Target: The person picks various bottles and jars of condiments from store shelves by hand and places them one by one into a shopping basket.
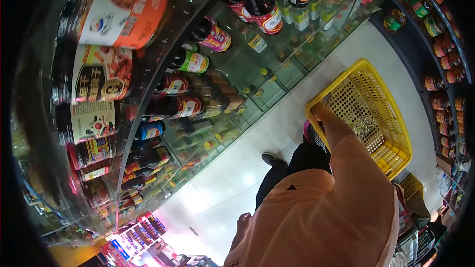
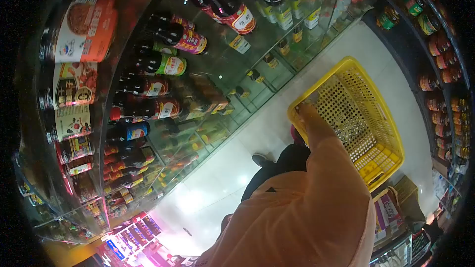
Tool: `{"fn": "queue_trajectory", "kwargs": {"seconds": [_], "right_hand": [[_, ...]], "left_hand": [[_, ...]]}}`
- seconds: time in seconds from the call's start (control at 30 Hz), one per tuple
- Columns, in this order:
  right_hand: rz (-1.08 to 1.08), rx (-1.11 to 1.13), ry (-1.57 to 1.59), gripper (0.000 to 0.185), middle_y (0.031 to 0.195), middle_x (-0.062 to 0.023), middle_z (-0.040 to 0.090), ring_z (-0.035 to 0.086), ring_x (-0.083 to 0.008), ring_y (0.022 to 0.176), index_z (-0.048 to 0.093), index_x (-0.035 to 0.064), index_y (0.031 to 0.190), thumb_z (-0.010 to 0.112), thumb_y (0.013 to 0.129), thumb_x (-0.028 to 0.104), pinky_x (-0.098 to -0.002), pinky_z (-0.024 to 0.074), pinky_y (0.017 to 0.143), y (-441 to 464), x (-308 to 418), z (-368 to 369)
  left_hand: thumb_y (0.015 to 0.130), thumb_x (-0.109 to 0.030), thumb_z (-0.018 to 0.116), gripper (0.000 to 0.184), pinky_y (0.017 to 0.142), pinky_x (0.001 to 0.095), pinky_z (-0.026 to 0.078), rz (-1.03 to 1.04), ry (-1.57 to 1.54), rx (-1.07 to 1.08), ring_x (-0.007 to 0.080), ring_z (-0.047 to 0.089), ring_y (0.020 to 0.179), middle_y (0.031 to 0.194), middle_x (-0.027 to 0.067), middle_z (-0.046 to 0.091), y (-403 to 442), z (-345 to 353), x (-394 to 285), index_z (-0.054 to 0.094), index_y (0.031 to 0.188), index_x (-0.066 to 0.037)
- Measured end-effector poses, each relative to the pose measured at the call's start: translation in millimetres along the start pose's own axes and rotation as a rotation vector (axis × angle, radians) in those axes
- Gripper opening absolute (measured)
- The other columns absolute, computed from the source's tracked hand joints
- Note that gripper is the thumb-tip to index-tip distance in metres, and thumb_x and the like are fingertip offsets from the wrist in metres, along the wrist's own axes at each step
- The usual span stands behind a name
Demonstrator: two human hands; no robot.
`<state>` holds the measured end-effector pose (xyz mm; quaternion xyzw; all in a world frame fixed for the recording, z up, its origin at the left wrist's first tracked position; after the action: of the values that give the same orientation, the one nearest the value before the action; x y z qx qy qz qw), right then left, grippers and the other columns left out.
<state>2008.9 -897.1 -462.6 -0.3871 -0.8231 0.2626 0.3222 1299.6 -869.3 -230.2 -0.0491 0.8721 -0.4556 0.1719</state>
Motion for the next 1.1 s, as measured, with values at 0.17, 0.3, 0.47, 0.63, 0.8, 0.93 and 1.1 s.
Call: {"fn": "queue_trajectory", "kwargs": {"seconds": [0.17,0.3,0.47,0.63,0.8,0.93,1.1], "right_hand": [[-0.259,0.102,-0.261,0.035,0.118,-0.0192,0.067,0.064,-0.0347,0.11,0.068,0.006,0.115,0.061,0.088,0.026,-0.0446,0.0514,0.091,-10.7,16.9,-15.1],[-0.239,0.007,0.317,0.032,0.11,-0.0186,0.07,0.064,-0.0365,0.104,0.068,0.0047,0.114,0.063,0.091,0.027,-0.0453,0.0494,0.087,3.4,-17.2,8.6],[0.056,-0.032,0.402,0.034,0.125,-0.0189,0.056,0.057,-0.0306,0.102,0.055,-0.0002,0.127,0.054,0.1,0.02,-0.0374,0.0461,0.085,-88.6,16.5,-62.1],[-0.001,-0.374,0.315,0.033,0.118,-0.0197,0.059,0.058,-0.0319,0.099,0.057,-0.0014,0.122,0.041,0.103,0.021,-0.0435,0.0484,0.084,-204.8,79.2,-101.7],[-0.26,-1.037,0.186,0.034,0.109,-0.0154,0.06,0.058,-0.0281,0.1,0.059,-0.0013,0.119,0.041,0.104,0.022,-0.0405,0.0455,0.093,-241.3,83.1,-50.2],[-0.461,-0.756,0.576,0.026,0.103,-0.0154,0.062,0.058,-0.0304,0.096,0.061,-0.0007,0.114,0.047,0.097,0.014,-0.0407,0.0466,0.089,-291.1,154.5,6.8],[-0.473,-0.375,0.819,0.017,0.095,-0.0151,0.064,0.064,-0.0319,0.088,0.062,0.0005,0.105,0.056,0.089,0.005,-0.0407,0.0515,0.082,-283.3,196.2,113.1]], "left_hand": [[0.096,-0.02,0.061,0.028,0.079,0.0302,0.054,0.054,-0.365,-0.011,0.0181,0.07,0.089,0.097,0.0089,0.072,4.1,3.7,-40.8,0.061,0.119,-0.004],[0.096,-0.022,0.062,0.029,0.079,0.0305,0.054,0.133,-0.268,-0.051,0.0171,0.07,0.088,0.095,0.0091,0.073,8.8,-17.8,-67.3,0.063,0.119,-0.004],[0.095,-0.025,0.063,0.023,0.075,0.0342,0.054,0.478,-0.308,-0.612,0.0226,0.071,0.082,0.085,0.0123,0.071,8.9,-116.6,-94.9,0.069,0.102,-0.005],[0.088,-0.01,0.07,0.014,0.07,0.0305,0.05,0.75,-0.478,-1.221,0.018,0.063,0.07,0.076,0.0097,0.066,-73.8,-294.9,-176.9,0.061,0.085,0.0],[0.083,-0.006,0.074,0.03,0.077,0.0298,0.048,1.13,-0.649,-1.536,0.0137,0.059,0.086,0.097,0.0103,0.064,-144.5,-435.8,-188.9,0.051,0.1,-0.002],[0.077,-0.012,0.081,0.067,0.081,0.0303,0.048,1.231,-0.626,-1.501,0.0158,0.058,0.091,0.105,0.0102,0.062,-183.0,-526.7,-228.1,0.044,0.132,-0.001],[0.077,-0.016,0.083,0.074,0.075,0.0281,0.051,1.101,-0.487,-1.264,0.0154,0.063,0.091,0.106,0.0106,0.064,-167.5,-575.1,-251.4,0.043,0.137,-0.002]]}}
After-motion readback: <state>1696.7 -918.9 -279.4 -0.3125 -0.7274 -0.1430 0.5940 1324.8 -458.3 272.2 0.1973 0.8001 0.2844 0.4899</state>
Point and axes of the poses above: each hand's wrist, its own y-axis towards the middle knuckle, its own z-axis out of the palm, x = y × z, the point moved 3 cm from there along y, towards the middle knuckle
